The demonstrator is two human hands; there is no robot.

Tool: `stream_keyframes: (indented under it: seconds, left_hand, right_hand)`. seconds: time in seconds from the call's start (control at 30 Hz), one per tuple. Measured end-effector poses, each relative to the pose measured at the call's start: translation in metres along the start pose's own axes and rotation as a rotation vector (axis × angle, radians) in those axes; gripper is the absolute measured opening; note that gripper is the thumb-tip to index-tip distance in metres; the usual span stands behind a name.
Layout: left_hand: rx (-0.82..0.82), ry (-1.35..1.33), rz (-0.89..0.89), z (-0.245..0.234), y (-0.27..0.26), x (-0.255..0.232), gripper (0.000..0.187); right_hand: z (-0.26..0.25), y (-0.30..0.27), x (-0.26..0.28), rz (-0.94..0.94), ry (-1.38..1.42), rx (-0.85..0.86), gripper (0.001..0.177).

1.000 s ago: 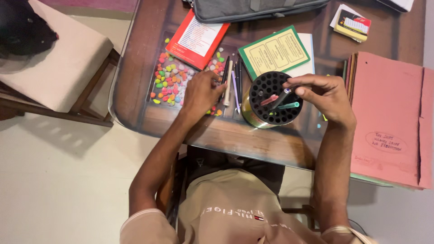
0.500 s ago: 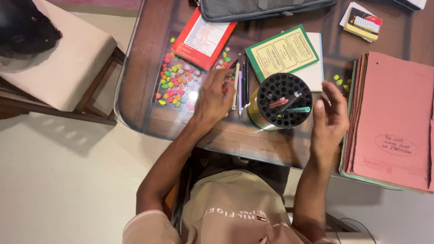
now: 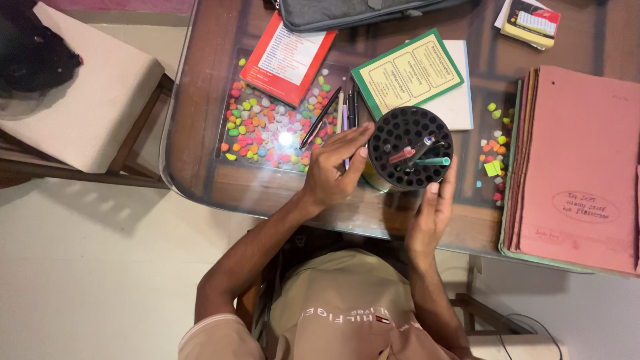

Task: The person flips through a pink folder, closes it, and then picks up a cylindrical container. They place several pens and pencils into the container one by one, arranging them upright.

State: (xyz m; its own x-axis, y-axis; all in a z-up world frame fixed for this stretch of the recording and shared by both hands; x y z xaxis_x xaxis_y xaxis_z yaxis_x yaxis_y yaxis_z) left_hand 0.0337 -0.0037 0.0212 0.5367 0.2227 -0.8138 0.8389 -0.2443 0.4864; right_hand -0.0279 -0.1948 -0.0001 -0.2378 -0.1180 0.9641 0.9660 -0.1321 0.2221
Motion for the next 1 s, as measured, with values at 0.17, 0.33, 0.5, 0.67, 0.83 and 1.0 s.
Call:
stream_keyframes:
  seconds: [0.17, 0.33, 0.5, 0.67, 0.83, 1.0]
  left_hand:
    - [-0.134, 0.092, 0.009, -0.007, -0.005, -0.007, 0.026]
    - [-0.091, -0.028, 0.077, -0.003, -0.009, -0.005, 0.023]
    - [-0.008, 0.049, -0.168, 0.001, -0.012, 0.003, 0.046]
    - [0.282, -0.074, -0.011, 0.008, -0.002, 0.005, 0.103]
    - [0.392, -0.068, -0.082, 0.011, -0.003, 0.008, 0.119]
    - [0.486, 0.025, -0.217, 0.012, -0.001, 0.014, 0.130]
  right_hand:
    - [-0.017, 0.020, 0.000, 0.050, 0.167, 0.039, 0.061]
    - [-0.045, 0.047, -0.011, 0.147, 0.243, 0.065, 0.052]
    - [-0.065, 0.070, -0.016, 0.210, 0.160, 0.114, 0.044]
    - [-0.057, 0.038, -0.015, 0.139, 0.117, -0.013, 0.046]
    - [-0.035, 0.005, -0.012, 0.048, -0.042, 0.060, 0.060]
    - [-0.039, 0.017, -0.008, 0.157, 0.142, 0.107, 0.057]
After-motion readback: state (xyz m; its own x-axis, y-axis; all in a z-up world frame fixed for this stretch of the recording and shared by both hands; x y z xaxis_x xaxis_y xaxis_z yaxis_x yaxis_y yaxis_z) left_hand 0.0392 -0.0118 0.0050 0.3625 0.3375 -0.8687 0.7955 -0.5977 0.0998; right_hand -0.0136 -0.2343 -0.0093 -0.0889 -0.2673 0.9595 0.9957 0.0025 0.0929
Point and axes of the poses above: each hand's wrist, its own y-axis towards the middle knuckle, its own z-axis out of the palm, x = y × z, the point moved 4 cm from there along y, towards the middle knuckle, and after that the axes turned 9 degrees about x, right-handed, at the moved point
